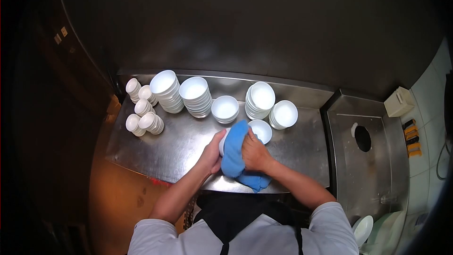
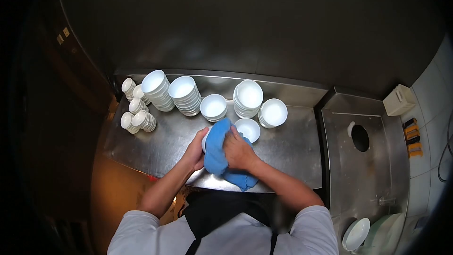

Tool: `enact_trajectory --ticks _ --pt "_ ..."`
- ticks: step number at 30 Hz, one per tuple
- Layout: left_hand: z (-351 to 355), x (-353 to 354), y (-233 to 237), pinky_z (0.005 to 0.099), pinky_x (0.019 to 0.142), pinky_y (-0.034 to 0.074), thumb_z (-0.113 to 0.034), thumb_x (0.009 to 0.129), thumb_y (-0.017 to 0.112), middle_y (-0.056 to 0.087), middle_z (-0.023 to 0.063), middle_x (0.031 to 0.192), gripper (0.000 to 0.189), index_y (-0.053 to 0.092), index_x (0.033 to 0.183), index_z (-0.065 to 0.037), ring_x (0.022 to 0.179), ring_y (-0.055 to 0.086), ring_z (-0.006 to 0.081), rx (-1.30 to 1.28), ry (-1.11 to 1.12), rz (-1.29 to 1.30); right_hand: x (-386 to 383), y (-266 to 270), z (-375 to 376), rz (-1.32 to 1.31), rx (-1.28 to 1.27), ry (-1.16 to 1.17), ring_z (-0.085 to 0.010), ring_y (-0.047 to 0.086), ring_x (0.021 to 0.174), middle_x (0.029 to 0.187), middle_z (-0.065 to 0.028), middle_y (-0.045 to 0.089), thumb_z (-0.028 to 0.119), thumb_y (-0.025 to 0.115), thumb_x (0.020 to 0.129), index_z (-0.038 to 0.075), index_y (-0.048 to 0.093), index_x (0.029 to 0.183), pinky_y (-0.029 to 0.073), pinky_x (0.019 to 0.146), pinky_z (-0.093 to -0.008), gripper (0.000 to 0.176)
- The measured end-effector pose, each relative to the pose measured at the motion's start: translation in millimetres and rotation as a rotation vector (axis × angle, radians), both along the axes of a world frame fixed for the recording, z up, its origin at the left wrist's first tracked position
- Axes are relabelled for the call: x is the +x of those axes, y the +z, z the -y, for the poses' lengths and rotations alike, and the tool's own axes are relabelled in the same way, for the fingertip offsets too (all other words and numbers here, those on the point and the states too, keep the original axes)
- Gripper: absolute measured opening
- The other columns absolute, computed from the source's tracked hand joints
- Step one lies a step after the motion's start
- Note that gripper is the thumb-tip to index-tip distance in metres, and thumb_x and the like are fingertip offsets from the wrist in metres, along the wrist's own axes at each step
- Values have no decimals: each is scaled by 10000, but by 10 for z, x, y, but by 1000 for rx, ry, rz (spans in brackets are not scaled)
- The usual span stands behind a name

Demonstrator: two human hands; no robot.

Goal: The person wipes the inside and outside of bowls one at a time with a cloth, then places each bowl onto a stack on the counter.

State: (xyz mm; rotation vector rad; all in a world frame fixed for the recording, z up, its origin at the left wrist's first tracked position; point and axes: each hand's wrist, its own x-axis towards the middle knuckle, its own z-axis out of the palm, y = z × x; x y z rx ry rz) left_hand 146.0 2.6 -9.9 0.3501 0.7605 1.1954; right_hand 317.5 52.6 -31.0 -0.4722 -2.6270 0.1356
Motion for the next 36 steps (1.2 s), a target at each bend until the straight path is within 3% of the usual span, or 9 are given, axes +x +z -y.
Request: enact_trajectory --ticks 3,7,11,14,21,25,31,33,36 --pt "38 68 -91 328 938 465 -363 981 524 585 116 1216 505 456 1353 -29 1059 590 191 134 149 -323 -186 53 197 -265 -133 -146 -465 508 1195 1284 -287 512 260 711 726 -56 518 1247 325 1104 -529 639" --pt "7 17 -187 293 896 460 -363 984 536 593 108 1167 493 462 1339 -29 1025 576 161 216 200 -430 -362 -219 468 -513 -907 -181 -397 546 1165 1220 -236 581 45 712 652 -15 563 1186 427 1000 -432 558" --pt "14 -236 -172 329 898 513 -429 1001 474 606 129 1181 474 507 1292 -57 1033 616 193 -117 -118 86 -250 -83 403 -413 -422 -25 -448 562 1018 1090 -232 593 108 728 666 -5 577 1102 462 891 -481 475" --pt "15 -221 -234 350 941 480 -466 989 486 615 117 1178 483 551 1211 -42 1061 602 214 -89 -170 33 -131 -173 325 -340 -598 -32 -347 627 940 1045 -175 630 139 757 726 2 581 1122 497 852 -423 454" --pt "44 -163 -77 427 1072 394 -366 994 488 585 134 1276 468 500 1308 -19 1214 541 267 118 -15 163 -60 324 149 -997 -1388 -385 -125 603 889 977 -14 658 207 777 820 27 659 1064 496 822 -299 326" --pt "162 -90 51 458 1093 371 -231 990 525 541 136 1336 417 463 1332 1 1233 526 279 231 37 176 86 -17 -209 -1040 -992 -670 -158 636 877 961 -56 690 201 749 831 5 677 1016 507 823 -318 279" --pt "149 88 -213 262 859 512 -61 952 579 686 78 1069 286 575 1221 38 941 641 127 261 98 -344 -233 51 390 -802 -310 -395 -194 621 1036 1119 -120 658 133 661 852 -8 629 1144 493 894 -344 326" --pt "224 147 -166 267 836 507 -27 916 593 693 75 1031 239 625 1145 35 923 623 96 590 121 -777 -245 214 303 -772 -375 -349 -210 593 1132 1214 -153 624 137 671 820 -35 593 1194 469 961 -375 419" --pt "343 181 -53 299 784 505 -32 878 652 700 107 940 179 663 1046 28 863 648 155 577 21 -933 6 101 -51 -733 -1064 -243 -252 596 1146 1230 -148 617 183 631 854 -20 580 1227 469 978 -383 428"
